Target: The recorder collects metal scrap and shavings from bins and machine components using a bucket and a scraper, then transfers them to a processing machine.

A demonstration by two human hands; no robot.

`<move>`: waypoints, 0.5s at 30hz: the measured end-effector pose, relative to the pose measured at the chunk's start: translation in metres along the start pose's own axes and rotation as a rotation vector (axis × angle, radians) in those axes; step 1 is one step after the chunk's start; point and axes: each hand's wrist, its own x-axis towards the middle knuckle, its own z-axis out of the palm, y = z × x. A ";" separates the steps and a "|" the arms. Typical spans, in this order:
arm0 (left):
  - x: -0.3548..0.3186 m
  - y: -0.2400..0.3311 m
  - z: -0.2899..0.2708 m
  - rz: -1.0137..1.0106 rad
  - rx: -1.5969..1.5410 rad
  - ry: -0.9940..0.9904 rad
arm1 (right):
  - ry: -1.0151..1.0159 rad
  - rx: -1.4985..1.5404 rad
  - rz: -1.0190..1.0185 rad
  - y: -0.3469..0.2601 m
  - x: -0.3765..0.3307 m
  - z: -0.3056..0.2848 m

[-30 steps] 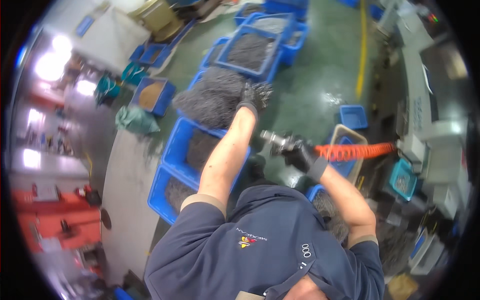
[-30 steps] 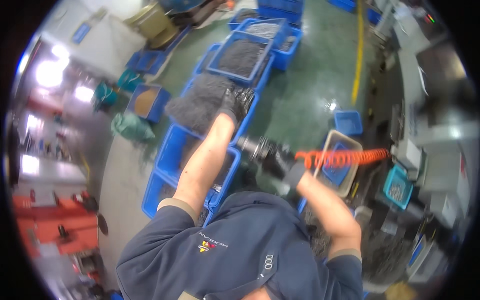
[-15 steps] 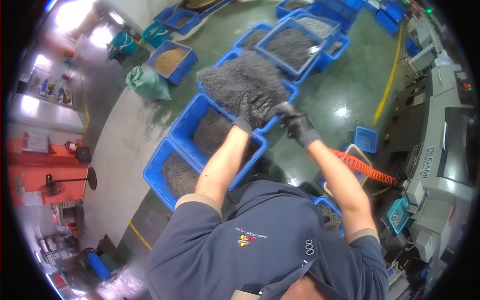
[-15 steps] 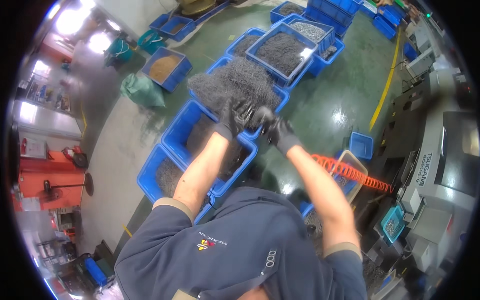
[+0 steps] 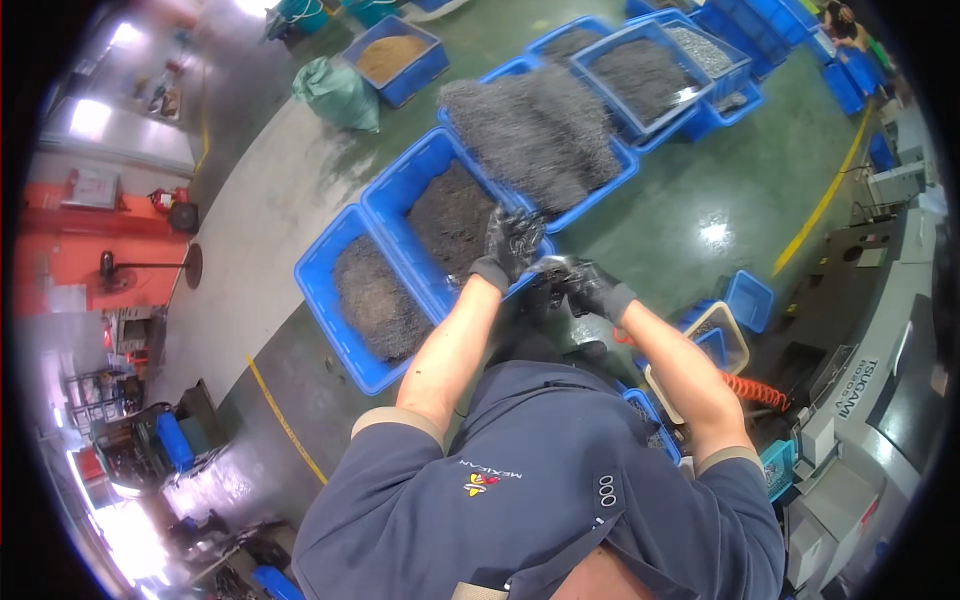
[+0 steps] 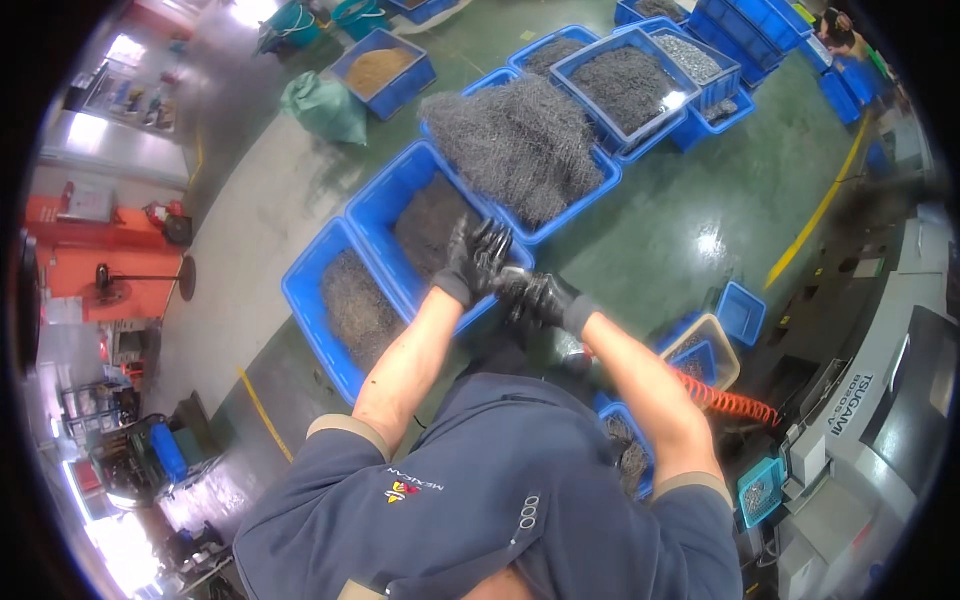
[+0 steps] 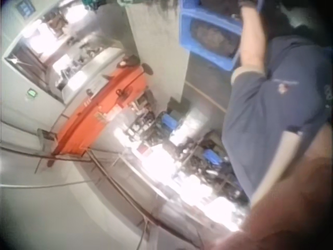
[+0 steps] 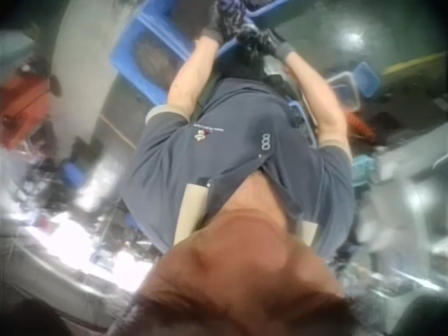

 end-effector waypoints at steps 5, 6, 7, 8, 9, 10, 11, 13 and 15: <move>-0.027 0.002 -0.018 -0.184 0.973 -0.143 | 0.198 -0.195 -0.334 0.041 0.017 -0.005; -0.024 0.009 -0.014 -0.271 0.898 -0.012 | 0.185 -0.141 -0.188 0.039 0.014 -0.008; -0.020 0.018 -0.006 -0.357 0.818 0.114 | 0.193 -0.140 -0.191 0.031 0.006 -0.007; -0.017 0.028 0.002 -0.441 0.734 0.240 | 0.164 -0.155 -0.270 0.023 -0.002 -0.006; -0.013 0.039 0.012 -0.523 0.647 0.356 | 0.141 -0.165 -0.350 0.019 -0.011 -0.004; -0.009 0.048 0.021 -0.517 0.649 0.348 | 0.149 -0.164 -0.356 0.024 -0.008 -0.008; -0.004 0.056 0.032 -0.472 0.862 0.380 | 0.162 -0.040 -0.256 0.033 0.001 -0.017; -0.006 0.059 0.037 -0.295 1.017 0.390 | 0.148 -0.094 -0.357 0.034 0.002 -0.015; -0.002 0.062 0.038 -0.213 1.184 0.284 | 0.173 -0.163 -0.375 0.043 0.005 -0.015</move>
